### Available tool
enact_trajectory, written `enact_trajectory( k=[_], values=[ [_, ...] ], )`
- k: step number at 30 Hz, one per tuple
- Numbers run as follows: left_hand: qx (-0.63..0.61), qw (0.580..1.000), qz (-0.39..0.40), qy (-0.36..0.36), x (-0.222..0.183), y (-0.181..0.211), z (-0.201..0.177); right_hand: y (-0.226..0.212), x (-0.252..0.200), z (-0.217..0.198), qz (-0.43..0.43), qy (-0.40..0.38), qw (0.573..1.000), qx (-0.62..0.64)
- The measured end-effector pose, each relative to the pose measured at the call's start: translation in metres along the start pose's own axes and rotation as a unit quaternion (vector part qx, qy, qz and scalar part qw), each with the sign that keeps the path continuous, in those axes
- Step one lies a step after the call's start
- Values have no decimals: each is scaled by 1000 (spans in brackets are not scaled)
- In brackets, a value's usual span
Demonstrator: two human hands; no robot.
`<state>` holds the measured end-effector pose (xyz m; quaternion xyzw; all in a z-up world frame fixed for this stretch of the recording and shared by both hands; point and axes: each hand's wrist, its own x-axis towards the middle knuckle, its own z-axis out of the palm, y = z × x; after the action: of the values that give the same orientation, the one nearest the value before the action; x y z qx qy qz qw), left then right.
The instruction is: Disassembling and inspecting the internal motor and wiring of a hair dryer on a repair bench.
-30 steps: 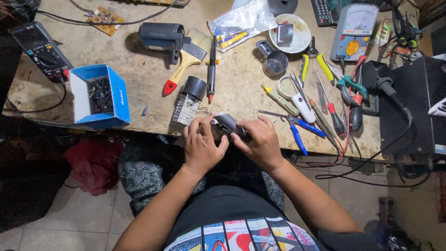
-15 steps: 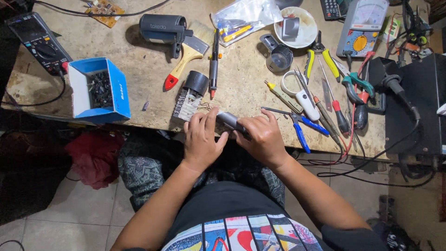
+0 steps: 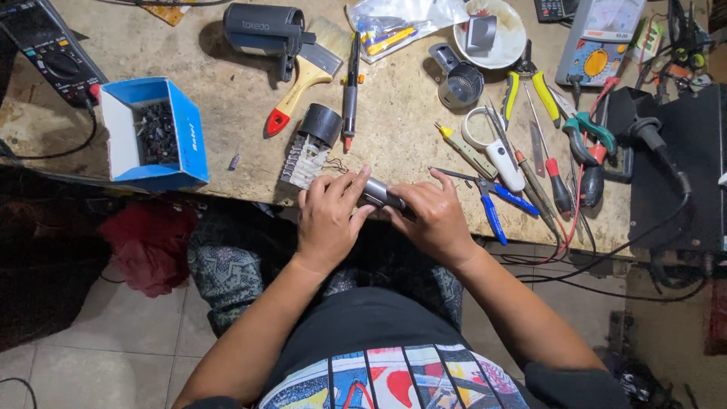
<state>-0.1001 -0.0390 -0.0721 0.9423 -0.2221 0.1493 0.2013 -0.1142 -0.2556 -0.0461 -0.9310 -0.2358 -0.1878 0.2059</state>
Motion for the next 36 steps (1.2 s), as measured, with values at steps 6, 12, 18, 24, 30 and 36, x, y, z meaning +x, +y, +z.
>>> enact_trajectory(
  k=[6, 12, 18, 24, 30, 36],
  values=[
    [31, 999, 18, 6, -1, 0, 3, 6, -12, -3, 24, 28, 997, 67],
    [60, 997, 37, 17, -1, 2, 4, 12, -33, 6, -42, 97, 994, -20],
    [96, 994, 51, 34, 0, -1, 13, 10, -25, 4, -83, 114, 989, -35],
    [96, 994, 37, 19, 2, 1, 16, 7, -14, -1, -56, 54, 995, -70],
    [43, 999, 22, 22, 2, 13, 10, 20, -10, 23, -94, 62, 990, -87],
    [-325, 927, -143, 119, -27, 51, -5, 8, -4, 6, -14, 43, 998, 34]
  ],
)
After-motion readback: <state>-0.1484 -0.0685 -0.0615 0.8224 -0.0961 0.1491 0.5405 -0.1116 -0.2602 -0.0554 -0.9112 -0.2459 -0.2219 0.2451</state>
